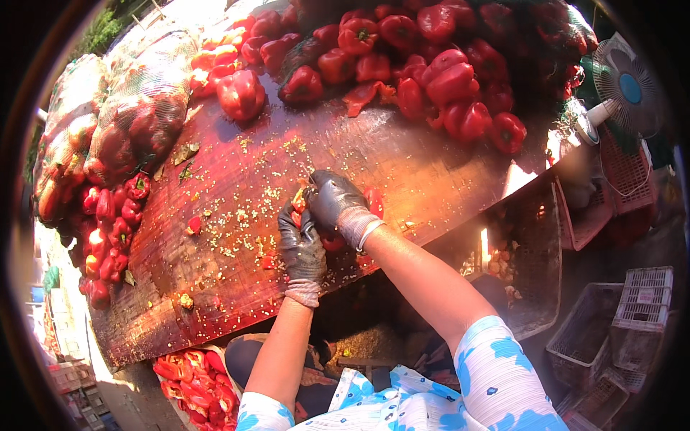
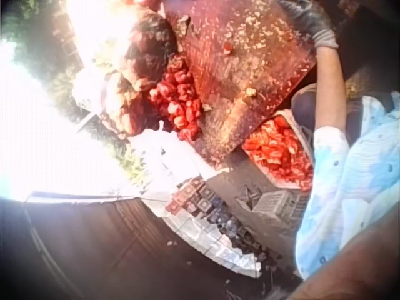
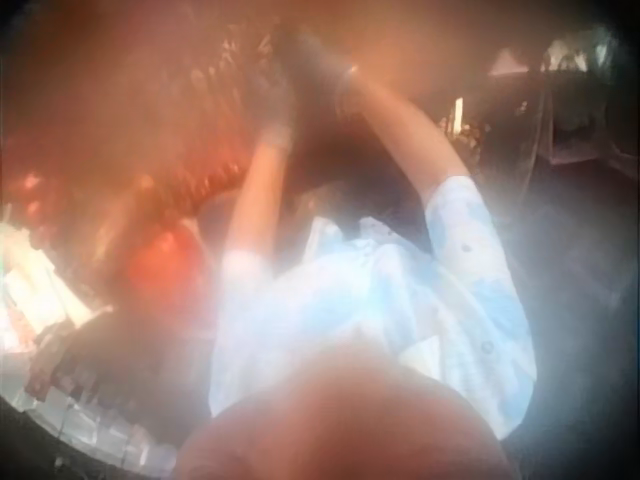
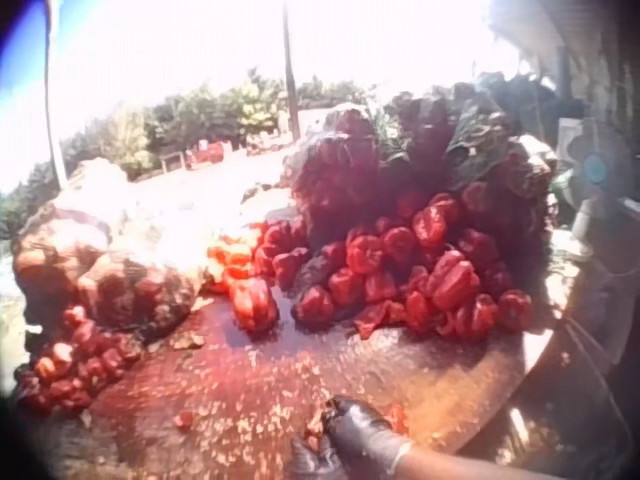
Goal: The person cuts red bell peppers on a wooden table using a knife. They remove the stems and slice the peppers into pieces, placing the cut pieces into a white tray. The person wears gloves and a blue floral shirt.
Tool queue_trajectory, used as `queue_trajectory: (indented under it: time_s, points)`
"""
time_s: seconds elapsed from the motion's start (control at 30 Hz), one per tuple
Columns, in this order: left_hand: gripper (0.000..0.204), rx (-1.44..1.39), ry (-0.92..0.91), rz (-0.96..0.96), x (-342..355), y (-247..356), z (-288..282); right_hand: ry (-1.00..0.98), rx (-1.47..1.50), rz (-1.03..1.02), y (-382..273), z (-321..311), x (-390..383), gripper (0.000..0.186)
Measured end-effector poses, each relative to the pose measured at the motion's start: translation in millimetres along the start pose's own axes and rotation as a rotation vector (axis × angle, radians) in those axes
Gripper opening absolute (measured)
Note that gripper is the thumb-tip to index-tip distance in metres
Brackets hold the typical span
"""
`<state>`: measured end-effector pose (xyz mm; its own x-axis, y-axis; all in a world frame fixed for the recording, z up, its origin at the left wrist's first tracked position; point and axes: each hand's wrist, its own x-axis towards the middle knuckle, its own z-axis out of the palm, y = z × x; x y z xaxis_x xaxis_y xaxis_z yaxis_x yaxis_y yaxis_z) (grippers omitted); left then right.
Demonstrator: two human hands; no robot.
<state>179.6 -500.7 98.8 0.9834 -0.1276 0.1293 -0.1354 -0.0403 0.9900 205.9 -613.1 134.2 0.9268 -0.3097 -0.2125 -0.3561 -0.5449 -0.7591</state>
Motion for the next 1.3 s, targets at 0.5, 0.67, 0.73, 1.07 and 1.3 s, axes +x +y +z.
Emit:
queue_trajectory:
  time_s: [0.5, 0.67, 0.73, 1.07, 1.3]
  points:
    - [0.029, 0.034, -0.112, 0.012, -10.1, 5.5, -5.1, -0.487, 1.583, 0.264, 10.0, -20.3, -15.8, 0.034]
    - [0.027, -0.146, -0.040, -0.173, -3.0, 10.5, -7.7, -0.407, 1.310, 0.074, -2.7, -64.2, -40.5, 0.040]
    - [0.026, -0.117, 0.006, -0.164, -0.5, 9.4, -11.0, -0.351, 1.097, -0.090, 26.4, -103.4, -44.0, 0.042]
    - [0.028, -0.146, 0.068, -0.304, -3.7, 24.9, -4.5, 0.224, 0.637, -0.045, 138.0, -209.5, -138.7, 0.033]
    - [0.023, -0.161, 0.069, -0.238, -9.0, 27.6, -0.8, 0.085, -0.337, -0.574, 56.3, -84.1, -71.1, 0.038]
